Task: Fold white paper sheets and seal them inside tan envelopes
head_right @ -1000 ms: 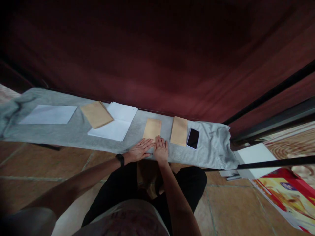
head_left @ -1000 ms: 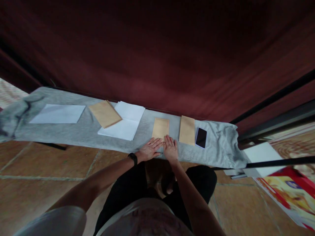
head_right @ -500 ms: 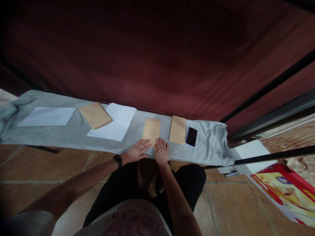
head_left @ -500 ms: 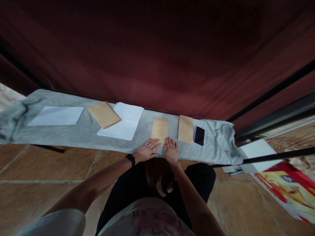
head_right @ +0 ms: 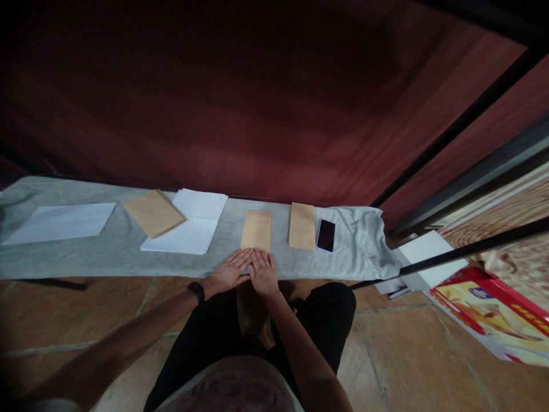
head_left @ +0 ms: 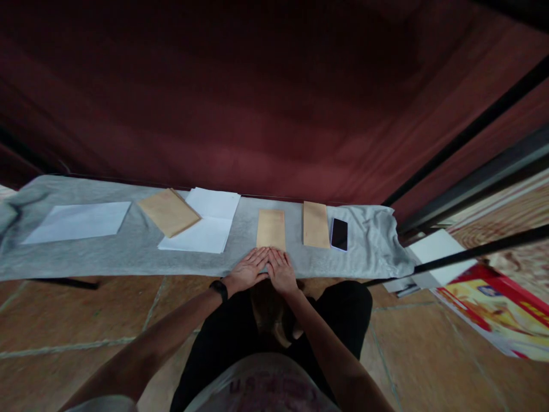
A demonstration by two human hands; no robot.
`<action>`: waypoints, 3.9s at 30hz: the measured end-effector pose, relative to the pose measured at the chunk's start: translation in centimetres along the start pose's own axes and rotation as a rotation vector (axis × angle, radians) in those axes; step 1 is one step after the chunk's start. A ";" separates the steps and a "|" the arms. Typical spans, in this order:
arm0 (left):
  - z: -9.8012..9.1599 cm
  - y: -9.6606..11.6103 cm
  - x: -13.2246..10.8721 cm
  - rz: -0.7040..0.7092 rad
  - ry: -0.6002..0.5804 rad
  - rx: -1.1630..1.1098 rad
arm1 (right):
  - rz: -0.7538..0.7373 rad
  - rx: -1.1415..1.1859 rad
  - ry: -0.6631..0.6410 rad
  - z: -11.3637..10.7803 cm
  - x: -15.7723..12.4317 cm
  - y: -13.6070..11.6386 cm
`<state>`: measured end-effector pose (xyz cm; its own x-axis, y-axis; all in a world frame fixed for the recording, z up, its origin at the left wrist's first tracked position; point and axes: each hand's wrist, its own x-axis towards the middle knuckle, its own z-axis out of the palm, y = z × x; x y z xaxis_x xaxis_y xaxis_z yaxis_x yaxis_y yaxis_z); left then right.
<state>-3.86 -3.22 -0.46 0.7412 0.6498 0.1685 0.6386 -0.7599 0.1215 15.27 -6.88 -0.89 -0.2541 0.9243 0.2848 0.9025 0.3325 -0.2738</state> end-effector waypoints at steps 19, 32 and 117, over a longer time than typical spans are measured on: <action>0.3 -0.6 -1.5 -0.081 0.083 -0.024 | 0.135 -0.044 0.001 -1.7 -2.5 2.4; 0.5 -0.7 -1.7 -0.096 0.063 0.011 | 0.103 0.044 -0.036 -0.8 3.6 -0.5; 2.2 -4.6 14.3 -0.487 0.010 -0.008 | 0.218 0.001 -0.040 -0.9 3.9 1.6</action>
<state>4.27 9.57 -0.78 0.3548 0.9296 0.0993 0.9090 -0.3679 0.1957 16.04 -2.88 0.60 -0.0669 0.9810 0.1822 0.9373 0.1244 -0.3256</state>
